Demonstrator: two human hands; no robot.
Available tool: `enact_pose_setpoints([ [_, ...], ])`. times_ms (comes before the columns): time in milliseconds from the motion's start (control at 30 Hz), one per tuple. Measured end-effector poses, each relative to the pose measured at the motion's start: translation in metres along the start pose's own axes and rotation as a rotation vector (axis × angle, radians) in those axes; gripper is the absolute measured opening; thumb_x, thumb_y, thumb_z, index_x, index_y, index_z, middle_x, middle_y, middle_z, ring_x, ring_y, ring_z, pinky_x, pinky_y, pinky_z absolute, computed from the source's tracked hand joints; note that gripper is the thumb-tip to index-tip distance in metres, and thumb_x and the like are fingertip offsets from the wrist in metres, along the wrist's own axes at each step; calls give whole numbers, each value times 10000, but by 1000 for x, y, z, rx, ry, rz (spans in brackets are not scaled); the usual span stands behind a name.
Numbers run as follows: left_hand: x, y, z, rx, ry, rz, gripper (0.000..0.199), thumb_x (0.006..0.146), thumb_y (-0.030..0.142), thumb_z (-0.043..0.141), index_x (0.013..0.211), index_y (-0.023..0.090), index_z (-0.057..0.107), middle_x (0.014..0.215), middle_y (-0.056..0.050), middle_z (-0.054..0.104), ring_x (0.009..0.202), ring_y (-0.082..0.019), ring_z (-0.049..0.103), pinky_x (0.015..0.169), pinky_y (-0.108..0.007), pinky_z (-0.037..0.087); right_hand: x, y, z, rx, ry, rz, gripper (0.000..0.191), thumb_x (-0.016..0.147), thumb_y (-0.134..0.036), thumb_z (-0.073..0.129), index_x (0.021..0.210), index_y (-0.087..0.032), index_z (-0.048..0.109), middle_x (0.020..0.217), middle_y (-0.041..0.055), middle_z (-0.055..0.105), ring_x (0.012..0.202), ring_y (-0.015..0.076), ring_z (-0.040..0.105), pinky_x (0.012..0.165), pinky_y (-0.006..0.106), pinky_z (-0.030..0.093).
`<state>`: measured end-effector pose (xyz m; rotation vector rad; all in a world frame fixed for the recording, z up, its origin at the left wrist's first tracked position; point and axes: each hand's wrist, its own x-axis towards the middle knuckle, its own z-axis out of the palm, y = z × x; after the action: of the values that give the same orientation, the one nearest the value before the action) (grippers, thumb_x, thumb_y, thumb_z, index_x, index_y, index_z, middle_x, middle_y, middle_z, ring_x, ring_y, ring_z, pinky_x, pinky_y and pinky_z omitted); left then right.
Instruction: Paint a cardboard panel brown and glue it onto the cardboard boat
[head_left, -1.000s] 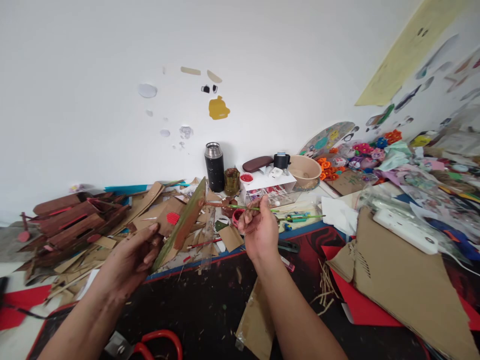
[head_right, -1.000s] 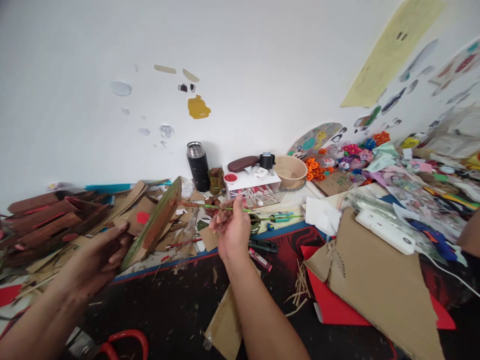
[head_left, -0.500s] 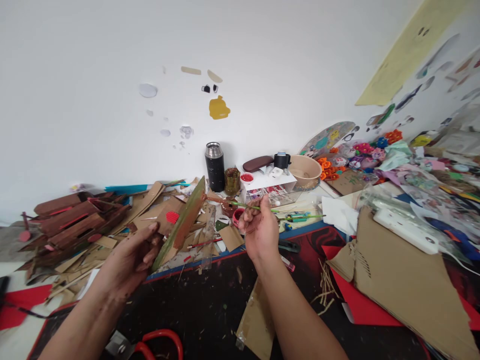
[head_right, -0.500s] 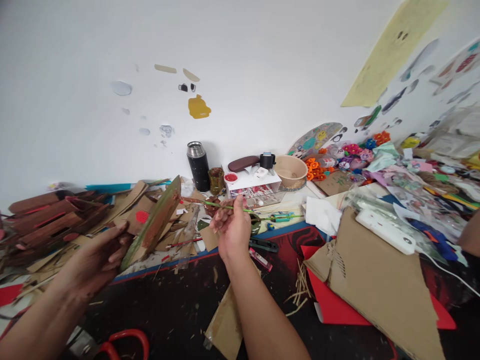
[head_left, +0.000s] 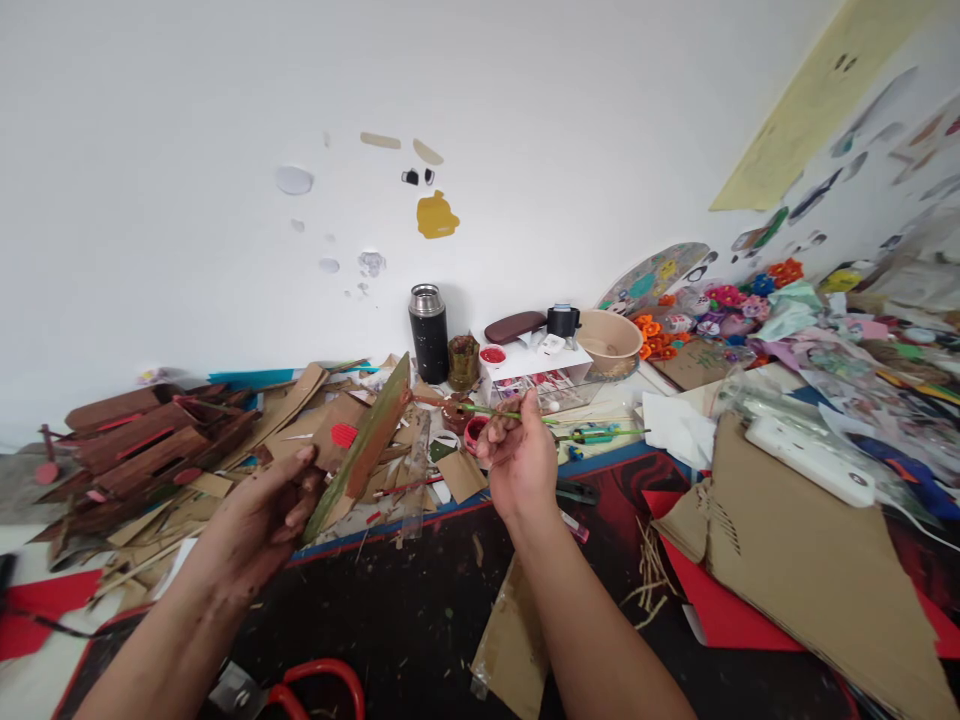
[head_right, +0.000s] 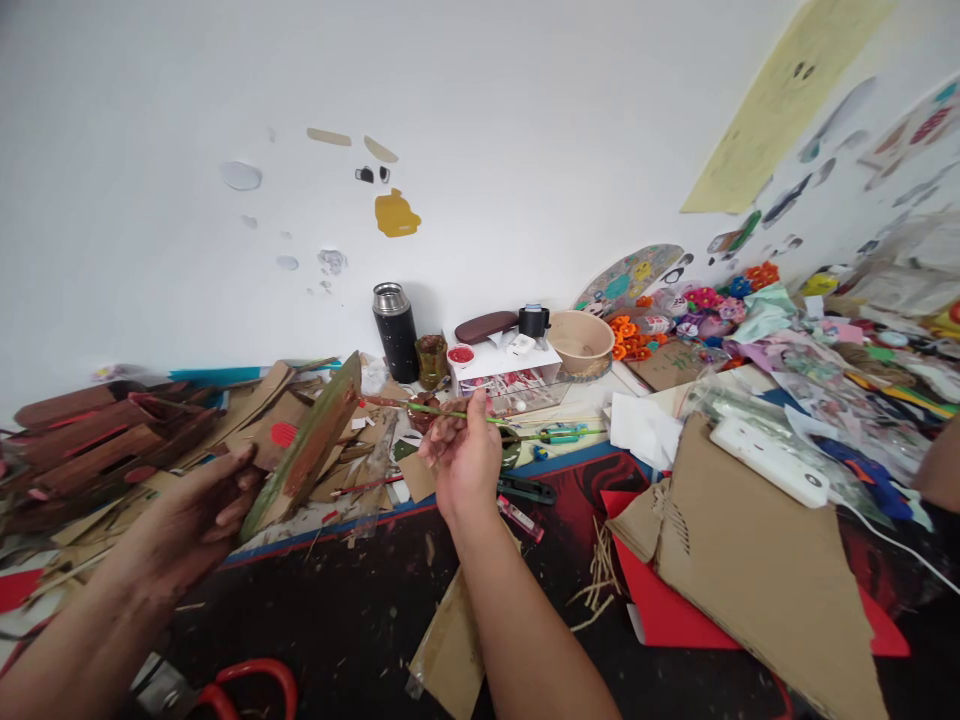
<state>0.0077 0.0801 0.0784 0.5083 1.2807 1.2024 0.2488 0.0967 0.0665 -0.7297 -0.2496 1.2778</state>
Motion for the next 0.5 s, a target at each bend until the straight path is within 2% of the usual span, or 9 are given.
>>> enact_pose_setpoints([
  [200, 0, -2, -2, 20, -23, 3, 421, 516, 359, 941, 713, 158, 629, 545, 74, 540, 332, -13, 331, 284, -102, 163, 0, -2, 0, 17, 7, 18, 436, 938, -599, 692, 764, -209, 603, 490, -68, 548, 380, 106, 518, 373, 212, 399],
  [500, 1, -4, -1, 47, -46, 16, 515, 460, 431, 988, 697, 156, 623, 545, 70, 547, 329, -8, 334, 286, -104, 173, 1, -5, 1, -2, 9, -1, 464, 935, -624, 681, 757, -203, 598, 495, -51, 582, 354, 105, 515, 338, 207, 343],
])
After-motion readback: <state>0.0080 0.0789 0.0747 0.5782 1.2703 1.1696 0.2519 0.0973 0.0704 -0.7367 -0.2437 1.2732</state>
